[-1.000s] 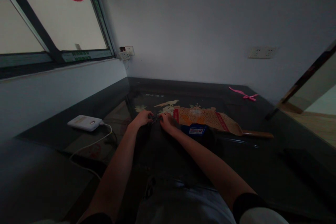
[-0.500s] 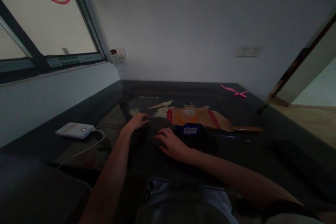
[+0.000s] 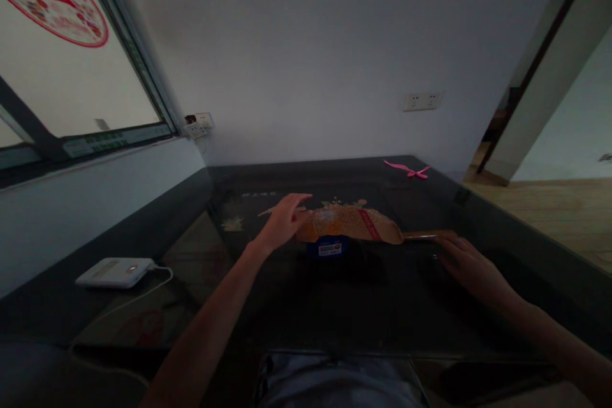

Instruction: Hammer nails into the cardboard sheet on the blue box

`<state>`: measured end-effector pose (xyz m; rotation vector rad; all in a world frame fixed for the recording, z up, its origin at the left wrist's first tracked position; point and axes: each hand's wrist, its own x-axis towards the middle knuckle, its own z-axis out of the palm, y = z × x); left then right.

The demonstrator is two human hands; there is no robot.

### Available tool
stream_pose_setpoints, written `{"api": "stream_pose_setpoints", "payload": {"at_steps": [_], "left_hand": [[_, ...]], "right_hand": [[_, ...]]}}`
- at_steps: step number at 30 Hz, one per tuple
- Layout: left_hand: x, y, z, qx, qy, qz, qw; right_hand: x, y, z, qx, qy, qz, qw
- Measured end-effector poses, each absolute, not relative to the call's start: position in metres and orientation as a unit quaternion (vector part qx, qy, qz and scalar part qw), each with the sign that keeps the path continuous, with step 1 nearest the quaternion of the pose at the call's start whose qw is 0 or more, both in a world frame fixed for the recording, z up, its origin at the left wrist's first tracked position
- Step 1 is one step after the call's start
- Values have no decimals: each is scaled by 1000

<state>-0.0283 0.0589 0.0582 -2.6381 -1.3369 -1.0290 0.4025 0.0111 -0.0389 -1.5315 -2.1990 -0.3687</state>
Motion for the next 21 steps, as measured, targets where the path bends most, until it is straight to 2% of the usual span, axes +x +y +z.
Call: {"api": "stream_pose_setpoints", "payload": {"at_steps": [2,6,9,16,21], "left_hand": [[4,58,65,-900,-373,-226,-1],[34,69,68,-916,-399,-34,-31],[35,81,68,-909,-411,37,-64],[27,99,59,-920,-382,6,-83],[-9,120,76,-906,-414,-67,-63]], "right_hand": [[415,22,-44,-555,-794,-153,195],[419,44,-50,-550,-806,-164,147],[420,57,-49,-584,-792,-150,101],[421,65,-39,-618,-774,-108,83],[415,60,-32,-612,-779,-108,79]]}}
